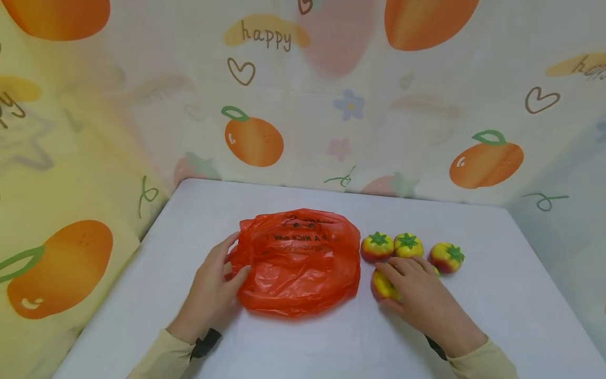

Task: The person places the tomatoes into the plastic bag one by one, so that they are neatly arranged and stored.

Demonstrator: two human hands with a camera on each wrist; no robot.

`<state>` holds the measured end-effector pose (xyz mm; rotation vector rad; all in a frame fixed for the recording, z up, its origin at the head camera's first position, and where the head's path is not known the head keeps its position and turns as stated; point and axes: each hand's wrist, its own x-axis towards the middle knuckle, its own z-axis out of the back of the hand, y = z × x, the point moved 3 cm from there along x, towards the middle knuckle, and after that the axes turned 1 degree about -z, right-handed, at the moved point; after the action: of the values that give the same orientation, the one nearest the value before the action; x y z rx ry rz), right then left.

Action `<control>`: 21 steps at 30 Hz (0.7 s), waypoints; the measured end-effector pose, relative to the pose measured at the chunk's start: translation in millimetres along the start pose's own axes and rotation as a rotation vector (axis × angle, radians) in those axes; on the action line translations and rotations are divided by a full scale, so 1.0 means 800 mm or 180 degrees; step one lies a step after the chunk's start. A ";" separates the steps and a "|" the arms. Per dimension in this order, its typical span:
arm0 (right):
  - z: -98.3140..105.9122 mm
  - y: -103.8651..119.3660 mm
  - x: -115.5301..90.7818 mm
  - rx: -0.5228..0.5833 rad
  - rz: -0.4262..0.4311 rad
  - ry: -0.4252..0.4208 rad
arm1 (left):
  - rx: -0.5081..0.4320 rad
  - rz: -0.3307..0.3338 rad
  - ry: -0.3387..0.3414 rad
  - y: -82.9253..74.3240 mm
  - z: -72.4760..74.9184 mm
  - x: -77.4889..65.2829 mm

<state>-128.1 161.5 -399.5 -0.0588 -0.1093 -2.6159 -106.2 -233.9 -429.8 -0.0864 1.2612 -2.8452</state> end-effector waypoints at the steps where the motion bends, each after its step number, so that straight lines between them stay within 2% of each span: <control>1: 0.004 0.002 0.000 0.0023 0.0002 -0.0027 | 0.0002 0.0011 0.0007 0.000 0.000 0.000; 8: 0.050 0.014 0.015 0.0297 -0.0135 -0.0191 | -0.0051 0.0059 -0.0012 -0.002 0.004 -0.001; 12: 0.076 0.026 0.039 0.0402 -0.0020 -0.0312 | -0.0131 0.0101 0.0000 0.000 0.005 -0.001; 16: 0.089 0.053 0.069 0.0532 0.0146 -0.0351 | -0.0207 0.0156 0.0017 0.004 0.003 -0.002; 21: 0.090 0.098 0.105 0.0702 0.0347 -0.0274 | -0.0294 0.0200 -0.0003 0.004 0.000 -0.003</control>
<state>-160.1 58.8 -317.6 -0.0969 -0.4121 -2.4765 -103.4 -235.9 -432.1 -0.0490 1.3698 -2.7338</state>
